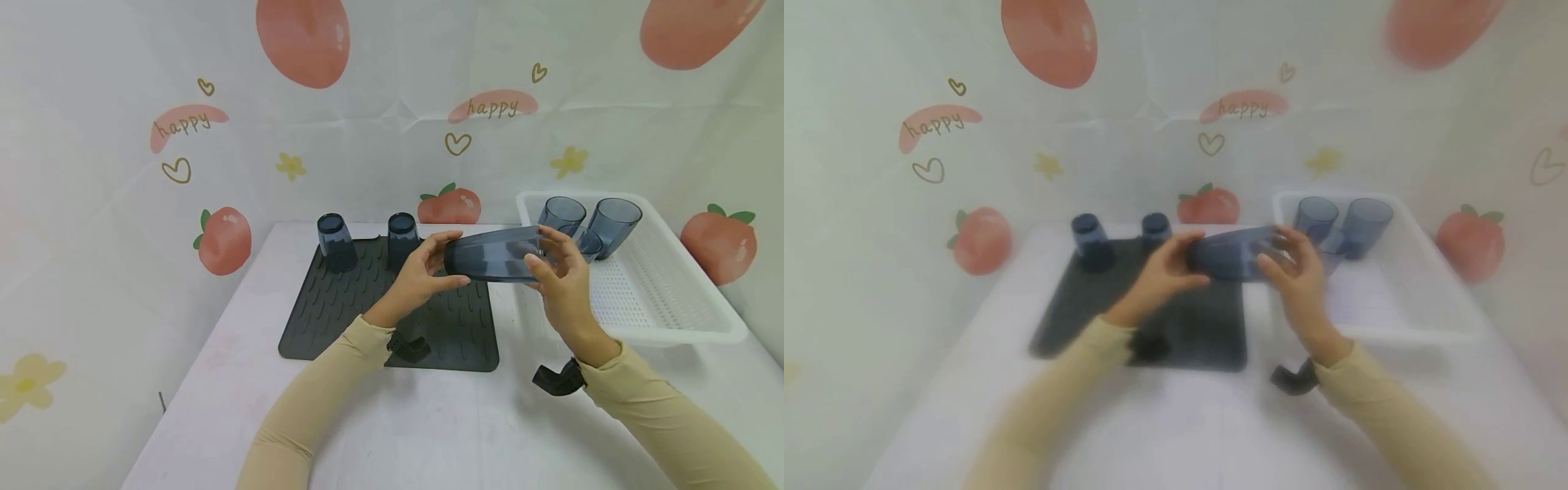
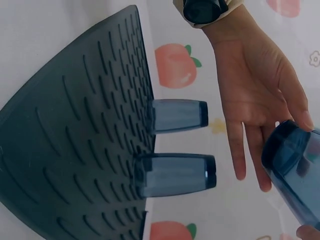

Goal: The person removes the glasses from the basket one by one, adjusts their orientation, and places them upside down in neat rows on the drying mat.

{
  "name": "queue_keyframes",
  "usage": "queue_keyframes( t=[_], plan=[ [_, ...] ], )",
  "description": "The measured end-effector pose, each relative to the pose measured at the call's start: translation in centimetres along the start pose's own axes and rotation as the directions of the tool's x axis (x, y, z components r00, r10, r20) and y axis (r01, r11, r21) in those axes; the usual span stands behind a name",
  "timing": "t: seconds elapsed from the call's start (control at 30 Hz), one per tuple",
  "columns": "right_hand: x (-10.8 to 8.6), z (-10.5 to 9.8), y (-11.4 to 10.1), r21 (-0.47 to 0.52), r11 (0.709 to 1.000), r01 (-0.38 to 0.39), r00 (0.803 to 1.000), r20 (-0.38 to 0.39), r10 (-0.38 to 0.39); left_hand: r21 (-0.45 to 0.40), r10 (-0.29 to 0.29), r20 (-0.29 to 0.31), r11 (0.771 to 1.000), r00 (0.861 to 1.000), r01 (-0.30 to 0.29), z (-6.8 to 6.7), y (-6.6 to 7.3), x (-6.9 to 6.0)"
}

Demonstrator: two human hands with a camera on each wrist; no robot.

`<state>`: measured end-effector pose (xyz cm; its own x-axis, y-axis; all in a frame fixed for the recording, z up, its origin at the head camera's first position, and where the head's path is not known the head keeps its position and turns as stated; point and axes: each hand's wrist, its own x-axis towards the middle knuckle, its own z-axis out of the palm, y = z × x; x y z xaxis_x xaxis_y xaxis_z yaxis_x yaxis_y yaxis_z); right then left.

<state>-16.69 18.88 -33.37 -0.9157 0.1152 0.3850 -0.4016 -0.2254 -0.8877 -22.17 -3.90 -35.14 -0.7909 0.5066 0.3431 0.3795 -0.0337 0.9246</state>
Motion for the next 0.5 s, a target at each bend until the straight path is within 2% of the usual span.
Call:
queue_keyframes(
  t=[0.3, 0.5],
  plan=[
    [-0.19, 0.33, 0.73, 0.001, 1.000, 0.016, 1.000, 0.012, -0.016, -0.043, 0.013, -0.016, 0.999, 1.000, -0.014, 0.05, -0.14, -0.24],
    [-0.28, 0.53, 0.71, 0.061, 0.998, 0.021, 0.999, 0.047, -0.023, -0.053, 0.063, -0.070, 0.996, 0.996, -0.067, -0.03, 0.00, -0.59]
  ],
)
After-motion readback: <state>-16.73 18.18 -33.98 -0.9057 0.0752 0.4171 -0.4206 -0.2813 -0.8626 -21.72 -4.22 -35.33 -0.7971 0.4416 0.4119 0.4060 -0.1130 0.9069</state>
